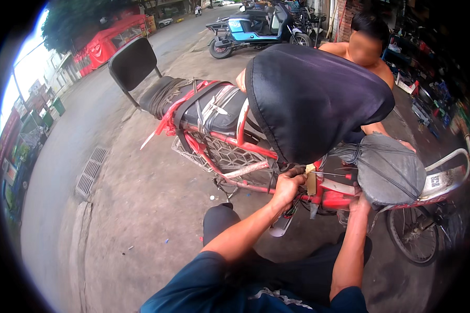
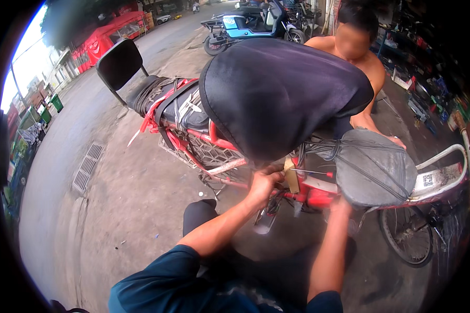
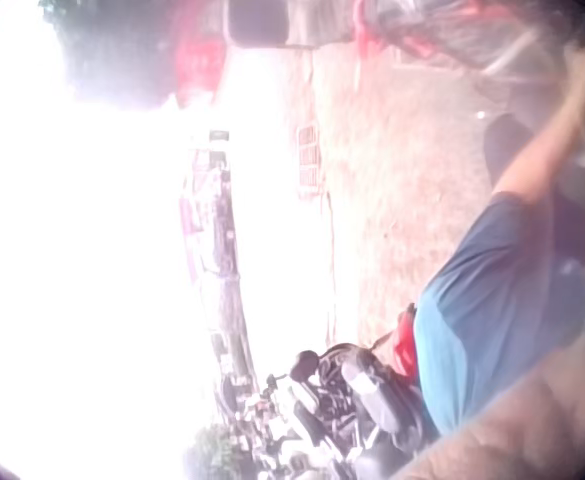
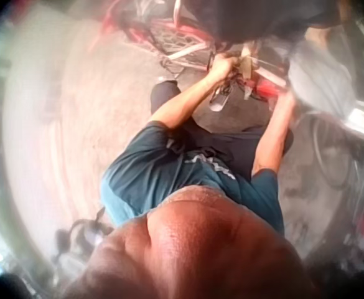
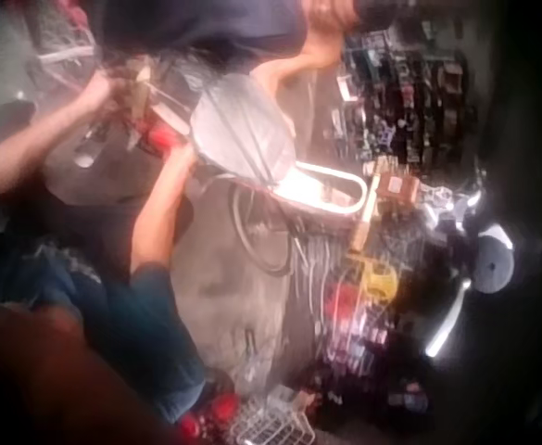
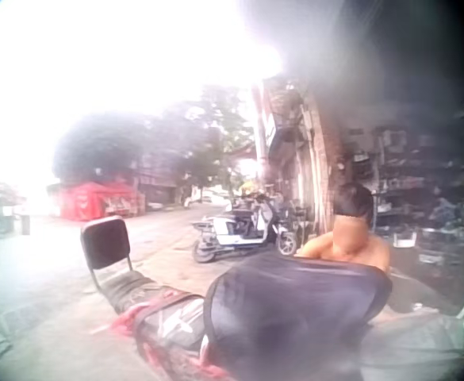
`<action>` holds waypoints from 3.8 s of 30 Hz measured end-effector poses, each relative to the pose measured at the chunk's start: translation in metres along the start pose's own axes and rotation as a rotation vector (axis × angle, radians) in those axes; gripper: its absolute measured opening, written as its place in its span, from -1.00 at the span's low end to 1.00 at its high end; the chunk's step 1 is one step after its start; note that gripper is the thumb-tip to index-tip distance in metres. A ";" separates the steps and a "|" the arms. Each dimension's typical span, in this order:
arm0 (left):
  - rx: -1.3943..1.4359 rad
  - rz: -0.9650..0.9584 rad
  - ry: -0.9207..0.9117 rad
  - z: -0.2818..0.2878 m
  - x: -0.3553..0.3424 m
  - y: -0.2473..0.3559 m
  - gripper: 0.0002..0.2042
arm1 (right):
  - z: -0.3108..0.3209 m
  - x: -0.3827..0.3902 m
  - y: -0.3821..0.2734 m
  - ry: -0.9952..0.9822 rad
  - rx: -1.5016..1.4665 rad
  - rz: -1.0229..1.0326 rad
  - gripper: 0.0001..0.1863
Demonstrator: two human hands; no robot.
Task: The person inserts an electrical controller into its casing, connects the wiring on a bicycle by hand, and fastens components on the bicycle frame using a screwdriver.
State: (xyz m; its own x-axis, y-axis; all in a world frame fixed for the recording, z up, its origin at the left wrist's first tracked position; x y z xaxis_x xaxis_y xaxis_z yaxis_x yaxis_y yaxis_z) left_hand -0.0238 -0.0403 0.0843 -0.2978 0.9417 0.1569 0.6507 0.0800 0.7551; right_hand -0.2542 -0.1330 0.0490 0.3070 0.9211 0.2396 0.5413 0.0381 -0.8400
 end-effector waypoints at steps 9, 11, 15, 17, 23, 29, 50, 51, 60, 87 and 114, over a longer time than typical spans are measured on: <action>0.035 0.014 0.001 -0.003 -0.006 0.005 -0.68 | 0.004 -0.005 -0.020 -0.211 -0.211 0.083 -0.56; 0.092 0.015 0.009 0.002 -0.003 0.002 -0.68 | -0.004 0.012 -0.022 -0.138 -0.220 -0.053 -0.57; 0.071 0.053 -0.028 0.004 -0.002 -0.007 -0.71 | 0.018 -0.017 0.000 -0.079 -0.055 -0.056 -0.57; 0.078 0.069 -0.041 0.006 0.004 -0.007 -0.70 | 0.015 -0.010 -0.001 -0.096 -0.050 -0.023 -0.58; 0.066 0.117 -0.024 -0.003 0.008 0.008 -0.68 | 0.000 0.012 -0.024 -0.182 -0.163 0.104 -0.54; 0.078 0.075 -0.073 0.008 -0.008 0.008 -0.61 | -0.022 0.020 -0.026 -0.138 -0.161 0.078 -0.58; 0.026 0.070 -0.091 0.011 -0.010 -0.005 -0.70 | -0.013 0.035 -0.018 0.069 -0.018 0.216 -0.47; 0.009 0.082 -0.090 0.014 -0.013 -0.006 -0.70 | -0.013 0.033 -0.019 0.057 0.007 0.182 -0.46; 0.065 0.142 -0.103 0.023 -0.030 -0.010 -0.82 | -0.019 0.046 -0.027 0.059 0.122 0.062 -0.39; 0.298 0.311 -0.116 0.019 -0.035 -0.015 -0.87 | -0.002 0.037 -0.015 -0.015 -0.049 0.049 -0.53; 0.130 0.191 -0.045 0.020 -0.039 -0.010 -0.90 | -0.007 0.045 -0.029 0.034 0.047 0.183 -0.42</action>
State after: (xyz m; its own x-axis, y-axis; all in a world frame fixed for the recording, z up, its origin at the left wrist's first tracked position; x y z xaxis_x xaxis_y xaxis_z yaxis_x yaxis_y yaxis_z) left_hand -0.0048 -0.0712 0.0573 -0.1309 0.9572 0.2581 0.7776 -0.0623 0.6256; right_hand -0.2507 -0.0959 0.0878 0.4236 0.9008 0.0958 0.4365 -0.1104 -0.8929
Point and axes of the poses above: each hand's wrist, its own x-axis away from the middle knuckle, its own z-axis out of the back of the hand, y = z × x, the point moved 2 cm from there along -x, towards the middle knuckle, and after that the axes turned 15 degrees about x, right-handed, at the moved point
